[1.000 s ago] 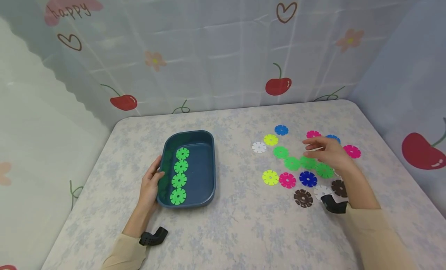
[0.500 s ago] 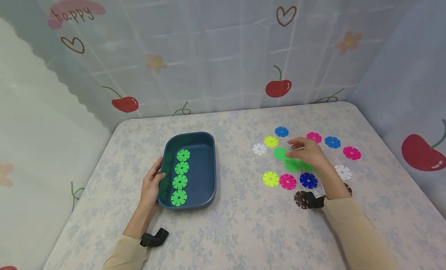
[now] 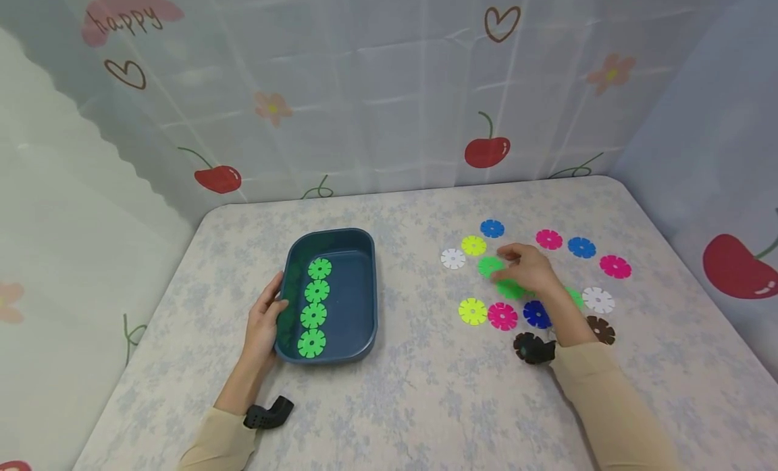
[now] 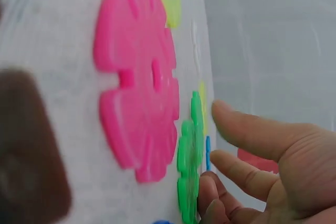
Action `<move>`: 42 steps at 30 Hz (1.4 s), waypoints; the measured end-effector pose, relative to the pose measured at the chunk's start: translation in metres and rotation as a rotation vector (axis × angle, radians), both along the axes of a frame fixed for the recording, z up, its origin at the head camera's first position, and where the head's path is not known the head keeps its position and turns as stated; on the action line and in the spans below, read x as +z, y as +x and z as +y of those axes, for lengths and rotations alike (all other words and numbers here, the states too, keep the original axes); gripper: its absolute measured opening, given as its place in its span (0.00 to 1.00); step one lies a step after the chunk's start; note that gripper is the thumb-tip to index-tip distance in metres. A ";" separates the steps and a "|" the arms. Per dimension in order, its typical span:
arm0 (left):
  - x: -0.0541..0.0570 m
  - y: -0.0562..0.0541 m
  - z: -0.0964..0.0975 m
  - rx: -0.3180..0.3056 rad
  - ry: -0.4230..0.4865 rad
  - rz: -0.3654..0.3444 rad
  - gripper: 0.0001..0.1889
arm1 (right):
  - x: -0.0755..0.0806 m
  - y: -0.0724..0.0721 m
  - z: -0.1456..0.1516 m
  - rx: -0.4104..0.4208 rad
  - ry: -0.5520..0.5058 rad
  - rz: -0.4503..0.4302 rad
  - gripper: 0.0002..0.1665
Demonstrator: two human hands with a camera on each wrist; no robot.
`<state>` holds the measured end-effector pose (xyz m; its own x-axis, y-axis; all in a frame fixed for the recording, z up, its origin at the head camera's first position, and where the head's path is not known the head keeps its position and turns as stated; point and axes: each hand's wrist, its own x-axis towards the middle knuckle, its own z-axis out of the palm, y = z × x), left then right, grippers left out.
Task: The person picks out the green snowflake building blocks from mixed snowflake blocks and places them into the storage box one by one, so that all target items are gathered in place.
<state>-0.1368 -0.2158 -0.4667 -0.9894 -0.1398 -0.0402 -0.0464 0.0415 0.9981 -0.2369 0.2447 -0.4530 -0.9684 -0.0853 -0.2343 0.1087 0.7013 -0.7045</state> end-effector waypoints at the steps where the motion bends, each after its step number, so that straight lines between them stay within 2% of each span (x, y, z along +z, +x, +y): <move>1: 0.000 0.000 0.000 0.000 0.000 0.002 0.29 | -0.001 0.000 0.000 0.011 0.022 0.014 0.40; 5: 0.000 0.000 -0.001 0.000 -0.002 0.002 0.29 | -0.004 -0.002 -0.003 0.036 0.087 0.048 0.39; 10: 0.000 0.001 -0.001 0.000 -0.002 -0.005 0.30 | -0.004 -0.003 -0.007 0.040 0.106 0.054 0.36; 25: 0.000 0.000 -0.001 -0.004 -0.001 0.001 0.29 | -0.003 -0.002 -0.010 -0.006 0.071 0.042 0.35; 33: 0.002 0.002 0.000 -0.007 0.006 0.005 0.29 | 0.003 0.004 -0.016 -0.009 0.155 0.136 0.32; 38: 0.000 0.001 0.001 -0.003 0.002 0.008 0.30 | 0.004 0.006 -0.017 -0.016 0.133 0.169 0.29; 42: -0.001 0.000 0.001 0.003 0.005 0.003 0.30 | 0.003 0.004 -0.015 -0.019 0.060 0.144 0.29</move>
